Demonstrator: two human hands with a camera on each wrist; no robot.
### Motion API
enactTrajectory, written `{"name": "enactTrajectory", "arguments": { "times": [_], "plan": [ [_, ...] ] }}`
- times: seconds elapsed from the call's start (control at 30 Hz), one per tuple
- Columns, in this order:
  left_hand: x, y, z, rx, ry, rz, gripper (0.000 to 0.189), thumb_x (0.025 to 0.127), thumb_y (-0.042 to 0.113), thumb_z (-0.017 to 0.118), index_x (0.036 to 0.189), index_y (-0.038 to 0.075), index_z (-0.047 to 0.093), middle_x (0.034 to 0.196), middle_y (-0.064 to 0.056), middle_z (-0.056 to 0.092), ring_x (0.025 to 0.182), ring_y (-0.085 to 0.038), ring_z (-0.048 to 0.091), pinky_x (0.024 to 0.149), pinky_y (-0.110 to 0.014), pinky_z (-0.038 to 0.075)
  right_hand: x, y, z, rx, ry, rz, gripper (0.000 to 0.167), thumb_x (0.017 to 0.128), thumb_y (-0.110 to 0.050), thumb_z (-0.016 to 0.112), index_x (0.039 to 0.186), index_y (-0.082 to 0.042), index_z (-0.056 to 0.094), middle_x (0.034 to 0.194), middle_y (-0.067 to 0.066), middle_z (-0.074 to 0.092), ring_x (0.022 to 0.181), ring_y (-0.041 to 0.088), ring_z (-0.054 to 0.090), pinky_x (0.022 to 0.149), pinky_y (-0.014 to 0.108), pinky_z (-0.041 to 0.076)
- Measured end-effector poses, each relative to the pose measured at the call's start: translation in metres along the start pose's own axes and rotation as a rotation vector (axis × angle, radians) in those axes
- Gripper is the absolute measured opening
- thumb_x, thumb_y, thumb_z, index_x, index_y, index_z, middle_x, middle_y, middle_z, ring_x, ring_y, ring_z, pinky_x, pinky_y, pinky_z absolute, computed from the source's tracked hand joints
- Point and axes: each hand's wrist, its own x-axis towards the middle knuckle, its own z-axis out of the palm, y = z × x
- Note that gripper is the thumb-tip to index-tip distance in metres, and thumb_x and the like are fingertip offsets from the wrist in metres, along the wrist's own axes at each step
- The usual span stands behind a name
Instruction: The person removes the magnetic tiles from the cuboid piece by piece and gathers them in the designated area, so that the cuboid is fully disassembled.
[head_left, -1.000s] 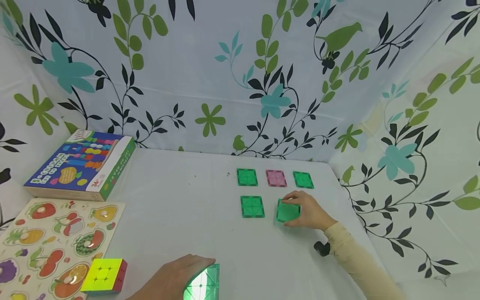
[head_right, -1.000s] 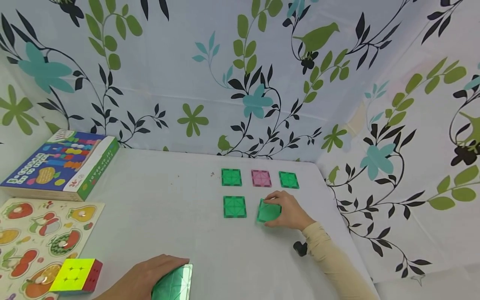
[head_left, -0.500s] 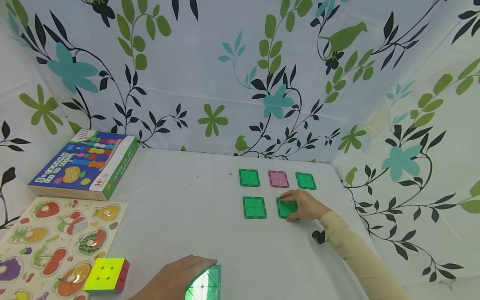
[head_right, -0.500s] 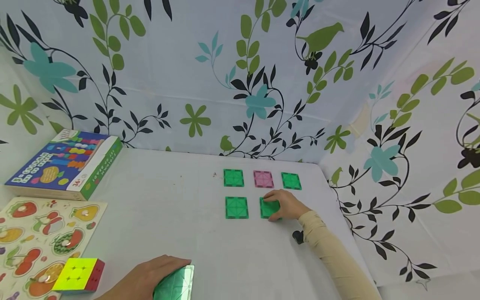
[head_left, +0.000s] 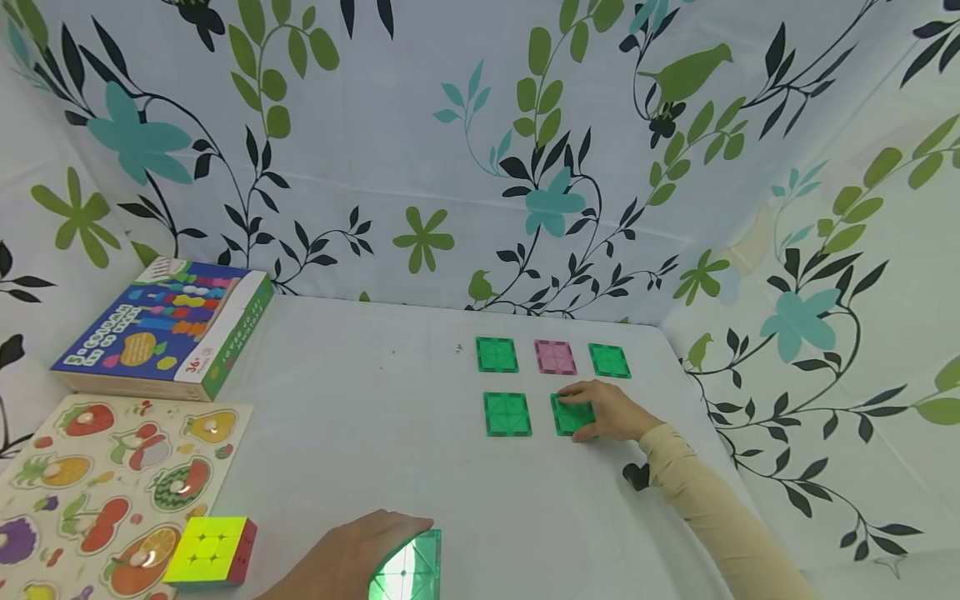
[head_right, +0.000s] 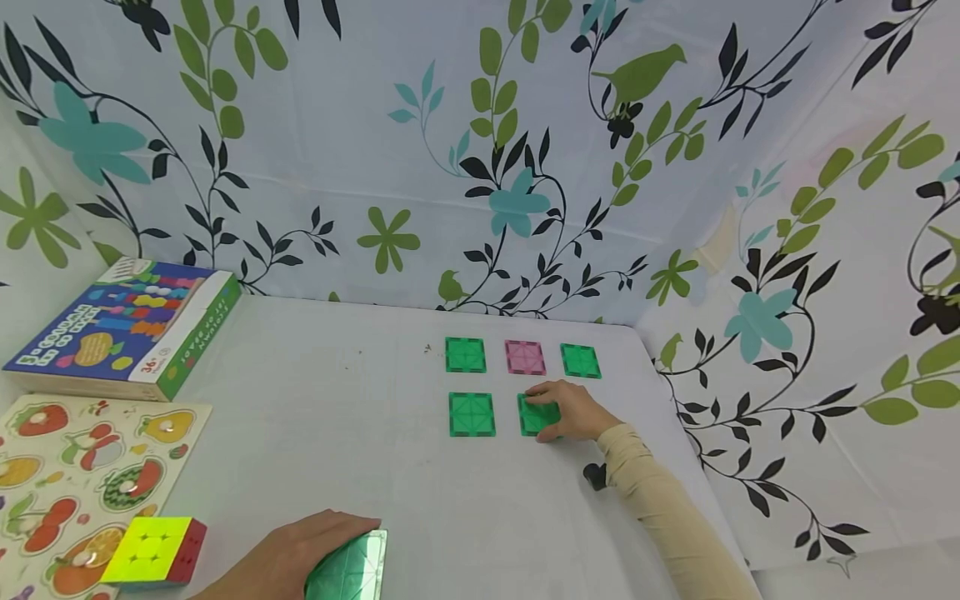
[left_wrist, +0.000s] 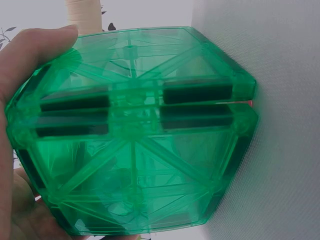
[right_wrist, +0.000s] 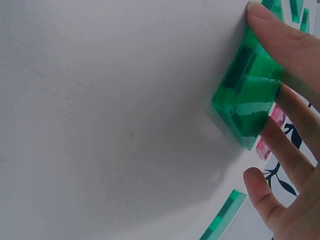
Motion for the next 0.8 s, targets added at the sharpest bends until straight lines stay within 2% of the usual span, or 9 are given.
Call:
{"name": "enactTrajectory", "arguments": {
  "times": [0.17,0.33,0.53,0.63,0.8],
  "plan": [
    [-0.002,0.002,0.001,0.015,0.006,0.006,0.089,0.074,0.063,0.083,0.147,0.026,0.049,0.136,0.009,0.063,0.106,-0.002,0.059,0.089,-0.026,0.061,-0.003,-0.001,0.002,0.008,0.012,0.005,0.071,0.076,-0.025,0.092,0.138,-0.005,0.064,0.149,0.013,0.058,0.139,0.041,0.050,0.113,0.060,0.044],
    [-0.002,0.003,0.001,0.028,0.008,0.017,0.088,0.074,0.063,0.082,0.147,0.026,0.050,0.136,0.010,0.063,0.105,-0.001,0.059,0.088,-0.024,0.060,-0.009,-0.014,0.005,0.053,0.097,0.009,0.085,0.071,-0.038,0.094,0.144,-0.009,0.059,0.154,0.013,0.053,0.142,0.041,0.048,0.114,0.062,0.042],
    [-0.001,0.004,0.001,0.036,0.003,0.006,0.091,0.072,0.063,0.084,0.147,0.025,0.050,0.136,0.009,0.062,0.105,-0.002,0.058,0.086,-0.023,0.060,-0.016,-0.070,0.008,0.171,0.185,-0.058,0.083,0.074,-0.048,0.090,0.145,-0.017,0.059,0.153,0.004,0.054,0.143,0.031,0.047,0.112,0.061,0.044],
    [0.000,0.005,0.000,0.045,-0.009,-0.021,0.092,0.070,0.064,0.085,0.147,0.025,0.050,0.138,0.009,0.062,0.106,-0.003,0.057,0.087,-0.023,0.060,-0.019,-0.103,0.014,0.192,0.205,-0.140,0.081,0.075,-0.049,0.089,0.144,-0.021,0.060,0.150,-0.001,0.057,0.140,0.025,0.050,0.109,0.056,0.047],
    [0.002,0.007,-0.001,0.042,-0.033,-0.090,0.100,0.065,0.066,0.087,0.149,0.031,0.046,0.143,0.008,0.058,0.110,-0.008,0.057,0.088,-0.029,0.062,-0.023,-0.146,0.028,0.195,0.230,-0.325,0.079,0.076,-0.049,0.089,0.144,-0.024,0.059,0.146,-0.004,0.059,0.137,0.017,0.053,0.108,0.045,0.050]
  ]
}}
